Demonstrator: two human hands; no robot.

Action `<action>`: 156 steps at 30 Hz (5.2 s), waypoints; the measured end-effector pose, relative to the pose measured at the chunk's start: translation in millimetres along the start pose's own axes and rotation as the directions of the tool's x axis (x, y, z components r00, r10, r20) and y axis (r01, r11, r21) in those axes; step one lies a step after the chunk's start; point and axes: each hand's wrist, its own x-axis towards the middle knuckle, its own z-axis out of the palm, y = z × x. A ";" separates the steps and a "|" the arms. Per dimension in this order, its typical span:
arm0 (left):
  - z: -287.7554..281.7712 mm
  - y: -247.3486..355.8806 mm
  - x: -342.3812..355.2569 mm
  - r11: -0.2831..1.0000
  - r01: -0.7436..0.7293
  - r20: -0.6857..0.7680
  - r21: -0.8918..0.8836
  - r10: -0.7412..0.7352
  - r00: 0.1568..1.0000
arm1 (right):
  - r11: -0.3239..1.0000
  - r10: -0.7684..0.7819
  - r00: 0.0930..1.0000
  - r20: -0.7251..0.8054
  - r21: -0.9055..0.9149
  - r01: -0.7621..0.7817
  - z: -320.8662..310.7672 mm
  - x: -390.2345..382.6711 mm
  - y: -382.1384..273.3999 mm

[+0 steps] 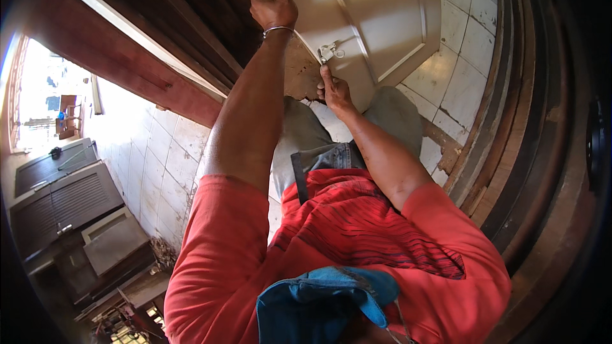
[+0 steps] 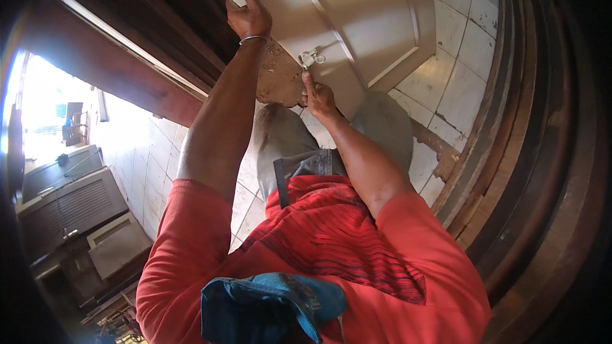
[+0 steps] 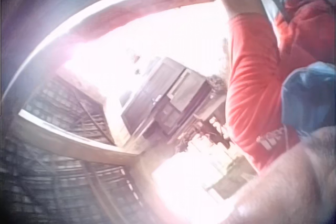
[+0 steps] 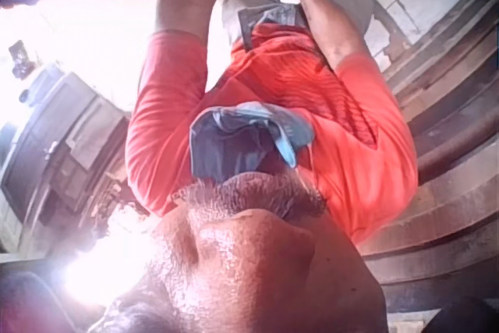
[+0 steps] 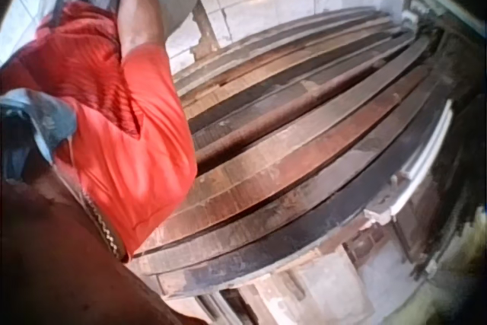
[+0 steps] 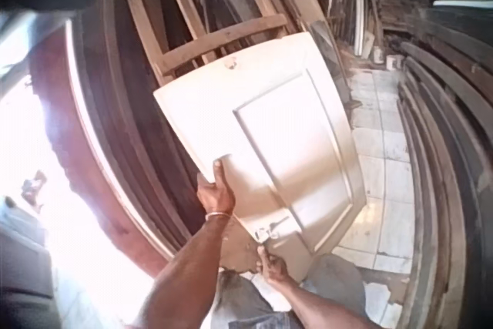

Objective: The person removes a hinge from a white cabinet door and then uses a hammer to drive a nail into a wooden frame.

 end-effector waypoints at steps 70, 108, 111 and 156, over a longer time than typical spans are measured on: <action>-4.7 -10.9 -9.7 0.999 -0.046 -0.048 -0.014 0.045 0.998 | 0.887 0.018 0.999 -0.034 -0.460 -0.032 -130.7 -95.4 -155.7; -47.5 -65.1 -93.0 0.998 -0.038 -0.086 -0.059 0.033 0.996 | 0.601 -0.416 0.909 0.024 -0.743 0.294 -98.9 -59.8 -91.1; -46.1 -116.7 -157.6 0.960 0.276 0.341 -0.041 -0.246 0.907 | 0.937 -0.242 0.960 -0.140 -0.290 0.194 -71.7 -62.2 -100.8; -66.2 -55.8 -91.9 0.985 -0.145 0.214 -0.097 0.163 0.963 | 0.949 0.097 0.992 -0.077 0.307 -0.069 44.2 -72.5 -27.3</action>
